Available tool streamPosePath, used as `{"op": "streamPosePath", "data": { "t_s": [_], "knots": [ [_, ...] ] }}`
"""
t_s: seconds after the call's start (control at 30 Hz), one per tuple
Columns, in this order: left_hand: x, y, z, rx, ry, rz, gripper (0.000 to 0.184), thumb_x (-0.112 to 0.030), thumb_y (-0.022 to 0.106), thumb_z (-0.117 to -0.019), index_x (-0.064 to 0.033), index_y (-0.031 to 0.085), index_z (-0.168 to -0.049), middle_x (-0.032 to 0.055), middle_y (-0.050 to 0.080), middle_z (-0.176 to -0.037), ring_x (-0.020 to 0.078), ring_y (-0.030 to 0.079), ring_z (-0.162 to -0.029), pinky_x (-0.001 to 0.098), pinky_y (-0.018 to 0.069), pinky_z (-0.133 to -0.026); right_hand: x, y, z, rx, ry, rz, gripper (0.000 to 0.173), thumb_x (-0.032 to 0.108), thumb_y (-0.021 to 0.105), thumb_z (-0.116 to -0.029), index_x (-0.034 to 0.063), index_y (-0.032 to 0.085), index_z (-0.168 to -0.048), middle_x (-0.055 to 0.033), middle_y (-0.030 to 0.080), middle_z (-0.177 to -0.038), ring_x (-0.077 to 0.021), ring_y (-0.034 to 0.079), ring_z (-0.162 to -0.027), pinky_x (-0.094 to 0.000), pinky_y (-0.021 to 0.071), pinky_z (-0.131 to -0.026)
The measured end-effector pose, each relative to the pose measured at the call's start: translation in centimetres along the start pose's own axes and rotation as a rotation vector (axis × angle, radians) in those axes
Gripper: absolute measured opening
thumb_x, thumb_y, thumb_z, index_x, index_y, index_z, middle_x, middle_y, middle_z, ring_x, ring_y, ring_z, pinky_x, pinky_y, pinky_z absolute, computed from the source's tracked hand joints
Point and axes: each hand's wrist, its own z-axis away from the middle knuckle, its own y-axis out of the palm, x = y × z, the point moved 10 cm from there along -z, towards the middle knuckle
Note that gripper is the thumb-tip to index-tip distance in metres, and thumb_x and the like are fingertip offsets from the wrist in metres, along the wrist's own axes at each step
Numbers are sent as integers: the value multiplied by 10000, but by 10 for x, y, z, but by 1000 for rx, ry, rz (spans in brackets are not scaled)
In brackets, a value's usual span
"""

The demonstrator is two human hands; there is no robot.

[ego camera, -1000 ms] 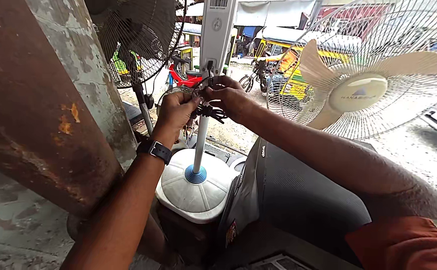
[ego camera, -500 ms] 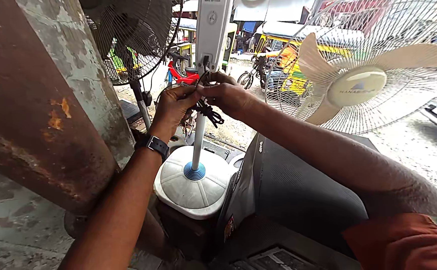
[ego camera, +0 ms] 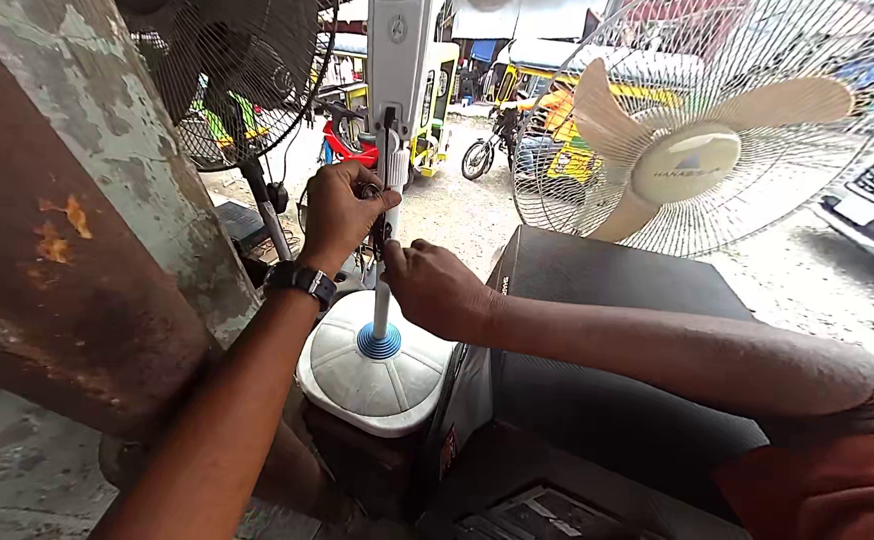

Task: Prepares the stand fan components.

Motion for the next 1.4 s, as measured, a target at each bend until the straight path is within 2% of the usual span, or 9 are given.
{"op": "streamPosePath", "data": {
  "t_s": [0.13, 0.3, 0.4, 0.63, 0.77, 0.9, 1.07, 1.23, 1.4],
  "knots": [
    [-5, 0, -4, -2, 49, -119, 288, -250, 827, -858, -30, 709, -1001, 88, 669, -821, 187, 623, -711, 414, 533, -709, 6, -2, -2, 80, -79, -186, 227, 243, 550, -1036, 26, 618, -1043, -81, 616, -745, -266, 661, -711, -435, 550, -632],
    [8, 8, 0, 32, 30, -32, 276, -282, 719, -947, -32, 692, -1059, 103, 698, -915, 195, 672, -814, 437, 563, -794, -68, -63, -42, 115, 133, -224, 636, 681, 499, -957, 114, 612, -693, -69, 558, -621, -294, 606, -611, -572, 456, -533],
    [8, 13, 4, 67, 19, 21, 244, -272, 687, -982, -35, 703, -1036, 79, 693, -883, 156, 649, -767, 395, 546, -753, -141, -132, -70, -244, 382, -108, 781, 798, 459, -903, 58, 705, -933, -187, 695, -918, -407, 683, -916, -682, 495, -779],
    [28, 27, 12, 46, -231, 330, 345, -302, 480, -1098, -53, 717, -1133, 63, 710, -910, 123, 643, -680, 291, 536, -596, -205, -115, -155, -418, 295, -1096, 337, 250, 796, -886, 15, 687, -1101, -119, 704, -1078, -235, 676, -1044, -442, 563, -910],
    [61, 56, 56, -84, -620, 656, 497, -449, 271, -1122, -79, 492, -1370, 122, 666, -964, 226, 660, -702, 371, 557, -576, -207, -81, -172, -431, 359, -1249, 558, 169, 870, -795, 1, 599, -1253, -175, 713, -1121, -305, 730, -1008, -492, 649, -806],
    [98, 87, 116, -15, -626, 369, 431, -274, 516, -1047, -86, 447, -1429, 202, 653, -1126, 335, 654, -868, 507, 550, -693, -196, -59, -169, -294, 467, -1291, 721, 293, 766, -898, 195, 391, -1506, -143, 666, -1255, -338, 712, -1030, -536, 631, -716],
    [141, 113, 109, 1, -423, 93, 901, -163, 887, -757, 19, 383, -1481, 301, 529, -1389, 464, 552, -1242, 625, 488, -997, -180, -75, -144, -309, 404, -1198, 657, 270, 728, -952, 131, 376, -1489, -159, 663, -1237, -319, 727, -982, -504, 645, -716],
    [157, 152, 107, 145, -387, 130, 881, -329, 924, -722, -3, 506, -1425, 248, 665, -1199, 381, 652, -1116, 570, 517, -994, -156, -109, -89, -377, 345, -1177, 624, 256, 687, -987, 128, 348, -1495, -141, 689, -1187, -304, 740, -964, -474, 660, -732],
    [161, 172, 117, 92, -399, 247, 412, -279, 830, -830, 35, 679, -1049, 191, 697, -889, 322, 689, -859, 542, 558, -827, -126, -153, -28, -492, 301, -1050, 660, 297, 689, -986, 111, 298, -1484, -67, 691, -1172, -233, 746, -979, -418, 679, -762]
  ]
}}
